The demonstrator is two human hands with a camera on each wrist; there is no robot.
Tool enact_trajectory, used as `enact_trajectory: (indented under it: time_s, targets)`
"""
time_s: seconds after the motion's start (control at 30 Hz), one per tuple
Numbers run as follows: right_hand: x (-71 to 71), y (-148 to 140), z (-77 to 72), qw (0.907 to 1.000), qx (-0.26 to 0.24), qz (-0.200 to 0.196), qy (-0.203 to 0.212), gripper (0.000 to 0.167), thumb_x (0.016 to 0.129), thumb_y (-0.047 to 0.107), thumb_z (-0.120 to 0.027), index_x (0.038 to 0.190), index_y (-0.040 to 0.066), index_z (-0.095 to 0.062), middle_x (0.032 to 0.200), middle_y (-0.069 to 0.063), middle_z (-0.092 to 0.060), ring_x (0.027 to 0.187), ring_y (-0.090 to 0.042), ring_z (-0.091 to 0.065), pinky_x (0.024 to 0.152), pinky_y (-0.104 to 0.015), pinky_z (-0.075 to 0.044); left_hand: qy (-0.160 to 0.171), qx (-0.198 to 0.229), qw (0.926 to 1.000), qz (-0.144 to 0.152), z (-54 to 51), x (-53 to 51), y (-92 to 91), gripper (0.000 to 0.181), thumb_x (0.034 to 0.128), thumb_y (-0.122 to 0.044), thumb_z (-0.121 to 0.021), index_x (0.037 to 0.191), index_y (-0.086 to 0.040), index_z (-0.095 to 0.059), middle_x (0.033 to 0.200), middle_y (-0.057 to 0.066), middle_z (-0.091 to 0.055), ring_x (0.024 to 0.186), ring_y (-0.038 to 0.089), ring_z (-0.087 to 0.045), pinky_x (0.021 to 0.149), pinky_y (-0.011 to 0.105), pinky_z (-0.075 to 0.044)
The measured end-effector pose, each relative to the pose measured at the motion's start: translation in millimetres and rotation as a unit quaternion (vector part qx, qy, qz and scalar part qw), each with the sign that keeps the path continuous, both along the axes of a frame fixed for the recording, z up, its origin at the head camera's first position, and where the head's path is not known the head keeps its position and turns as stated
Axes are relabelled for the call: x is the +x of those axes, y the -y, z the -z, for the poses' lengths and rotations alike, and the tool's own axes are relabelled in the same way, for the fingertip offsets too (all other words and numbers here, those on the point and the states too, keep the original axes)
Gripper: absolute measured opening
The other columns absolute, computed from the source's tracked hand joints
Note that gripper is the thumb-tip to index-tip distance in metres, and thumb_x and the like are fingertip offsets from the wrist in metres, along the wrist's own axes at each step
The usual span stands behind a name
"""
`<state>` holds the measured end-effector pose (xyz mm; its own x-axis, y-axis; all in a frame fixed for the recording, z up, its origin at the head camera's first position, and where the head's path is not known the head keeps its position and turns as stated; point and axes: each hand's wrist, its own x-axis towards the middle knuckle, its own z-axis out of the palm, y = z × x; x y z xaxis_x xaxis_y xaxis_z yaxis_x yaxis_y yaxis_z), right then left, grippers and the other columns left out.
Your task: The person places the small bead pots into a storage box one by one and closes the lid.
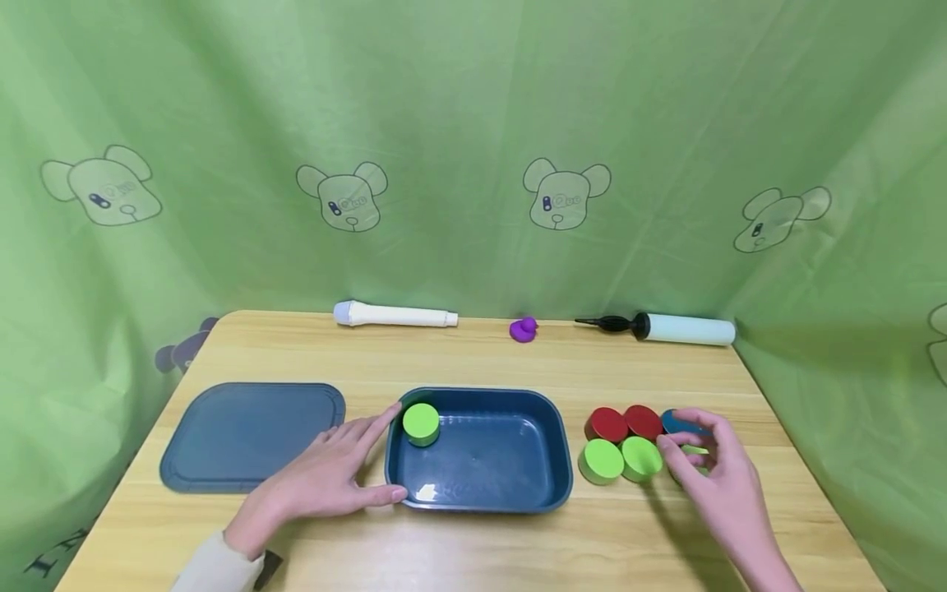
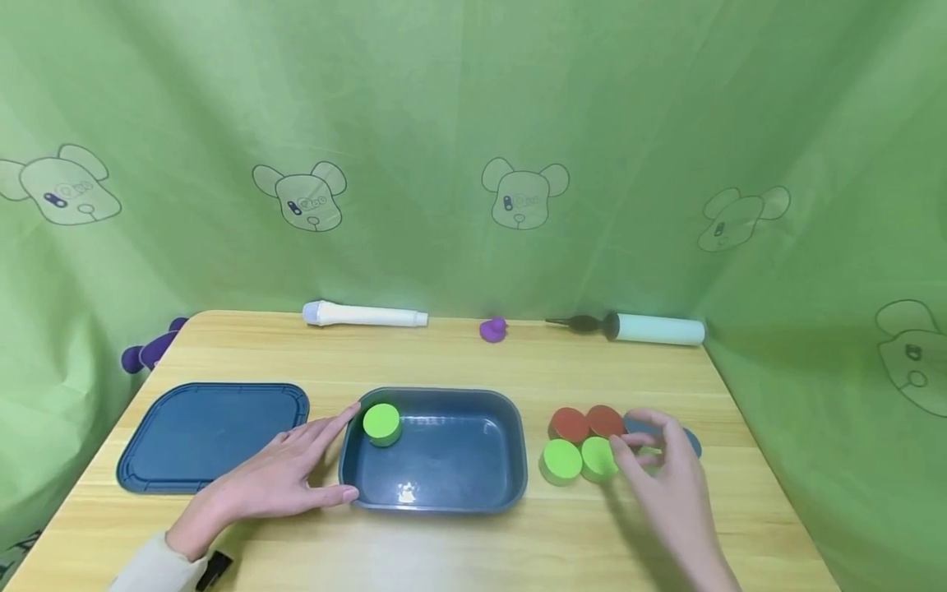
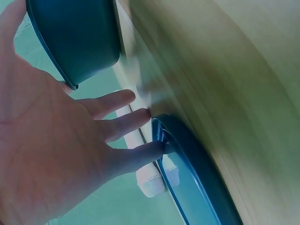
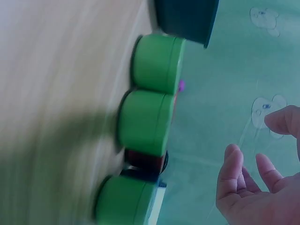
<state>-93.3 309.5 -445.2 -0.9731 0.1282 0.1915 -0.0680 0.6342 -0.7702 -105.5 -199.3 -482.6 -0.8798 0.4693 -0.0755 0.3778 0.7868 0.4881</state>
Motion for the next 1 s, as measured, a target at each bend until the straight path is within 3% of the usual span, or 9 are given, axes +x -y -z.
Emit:
enact_trajectory:
  time_s: [0.5, 0.77, 0.9, 1.0]
  targets:
    - [12.5, -33.5, 22.3, 0.9962, 0.038, 0.065, 0.046, 0.062, 0.103, 0.031, -0.081, 0.151, 0.004, -0.052, 0.114, -0.014, -0.063, 0.079, -0.011, -0.064, 0.062, -0.023, -0.053, 0.003, 0.006, 1.0, -0.005, 2.5, 1.5, 0.1, 0.109, 0.0946, -0.084, -0.06, 0.178, -0.035, -0.009, 0.166, 0.021, -0.044, 0.153, 0.048, -0.039, 0.12, 0.079, -0.022]
    - [15.4, -50.4, 30.7, 0.9919, 0.053, 0.091, 0.071, 0.065, 0.102, 0.032, -0.082, 0.146, -0.005, -0.053, 0.129, -0.021, -0.052, 0.084, -0.001, -0.056, 0.062, -0.019, -0.052, 0.004, 0.011, 0.9999, -0.006, 3.3, 1.9, 0.1, 0.108, 0.0957, -0.082, -0.06, 0.178, -0.036, -0.008, 0.167, 0.022, -0.042, 0.155, 0.047, -0.037, 0.121, 0.079, -0.02]
    - [13.2, -56.6, 37.4, 0.9899, 0.077, 0.08, 0.088, 0.067, 0.102, 0.031, -0.082, 0.149, -0.006, -0.052, 0.131, -0.027, -0.051, 0.092, -0.014, -0.055, 0.063, -0.019, -0.049, 0.003, 0.011, 0.9999, -0.006, 3.7, 2.0, 0.4, 0.108, 0.0958, -0.082, -0.06, 0.178, -0.036, -0.007, 0.168, 0.022, -0.041, 0.155, 0.048, -0.036, 0.121, 0.079, -0.02]
    - [9.8, -60.7, 42.2, 0.9918, 0.075, 0.048, 0.091, 0.07, 0.102, 0.027, -0.082, 0.152, -0.008, -0.048, 0.134, -0.035, -0.054, 0.092, -0.02, -0.058, 0.062, -0.022, -0.052, 0.005, 0.011, 0.9999, -0.006, 4.0, 2.1, 0.4, 0.108, 0.0959, -0.082, -0.06, 0.178, -0.037, -0.006, 0.169, 0.022, -0.04, 0.156, 0.048, -0.035, 0.121, 0.079, -0.019]
